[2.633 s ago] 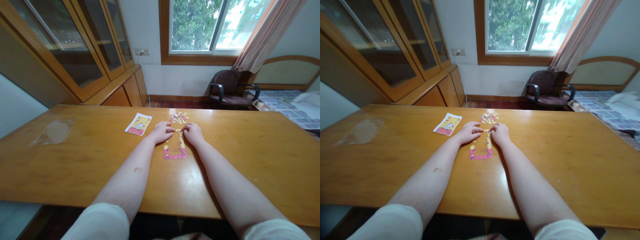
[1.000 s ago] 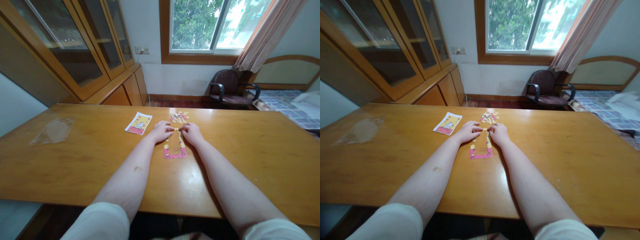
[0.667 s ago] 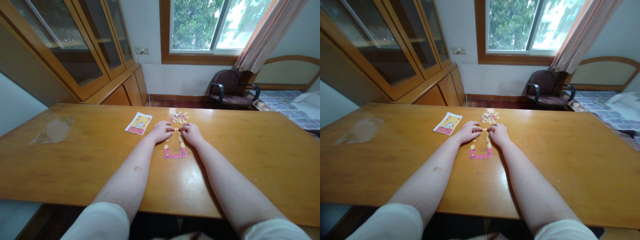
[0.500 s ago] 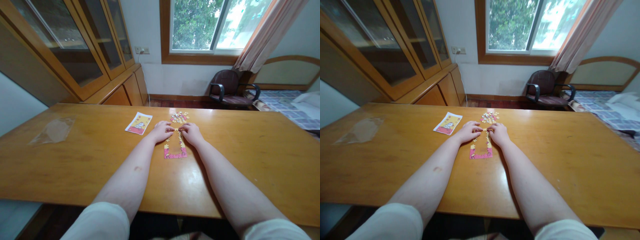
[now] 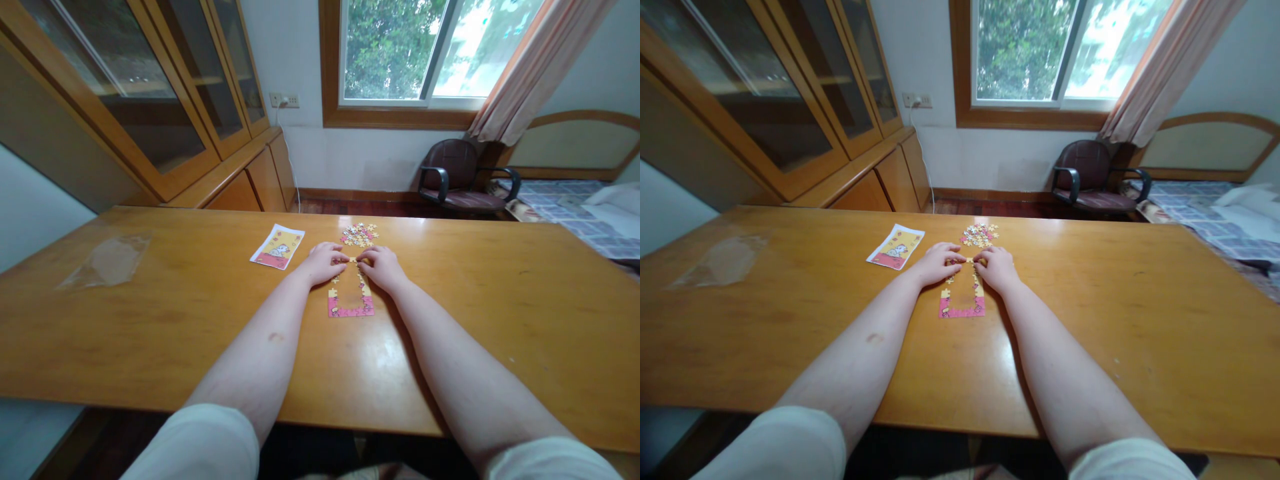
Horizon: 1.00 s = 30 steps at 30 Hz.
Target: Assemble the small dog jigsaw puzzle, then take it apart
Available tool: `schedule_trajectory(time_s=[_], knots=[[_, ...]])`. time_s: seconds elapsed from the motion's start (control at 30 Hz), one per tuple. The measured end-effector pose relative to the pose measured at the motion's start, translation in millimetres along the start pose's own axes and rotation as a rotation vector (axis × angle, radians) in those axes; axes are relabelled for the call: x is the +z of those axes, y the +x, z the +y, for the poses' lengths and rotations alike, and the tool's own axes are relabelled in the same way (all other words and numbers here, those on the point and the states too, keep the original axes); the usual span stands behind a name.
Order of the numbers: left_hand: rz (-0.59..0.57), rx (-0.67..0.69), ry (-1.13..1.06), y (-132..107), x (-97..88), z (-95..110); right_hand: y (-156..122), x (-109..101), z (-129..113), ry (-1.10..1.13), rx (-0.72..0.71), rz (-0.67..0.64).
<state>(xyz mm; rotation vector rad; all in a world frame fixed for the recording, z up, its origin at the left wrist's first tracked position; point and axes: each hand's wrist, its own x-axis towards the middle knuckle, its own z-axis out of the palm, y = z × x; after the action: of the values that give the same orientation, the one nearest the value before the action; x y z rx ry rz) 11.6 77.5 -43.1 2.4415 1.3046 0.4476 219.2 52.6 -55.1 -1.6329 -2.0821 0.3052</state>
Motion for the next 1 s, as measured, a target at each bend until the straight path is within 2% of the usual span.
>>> schedule_trajectory(time_s=[1.0], knots=[[0.012, 0.024, -0.019, 1.0, 0.8, -1.6, -0.3, -1.6, -1.8, -0.047, 0.016, 0.004]])
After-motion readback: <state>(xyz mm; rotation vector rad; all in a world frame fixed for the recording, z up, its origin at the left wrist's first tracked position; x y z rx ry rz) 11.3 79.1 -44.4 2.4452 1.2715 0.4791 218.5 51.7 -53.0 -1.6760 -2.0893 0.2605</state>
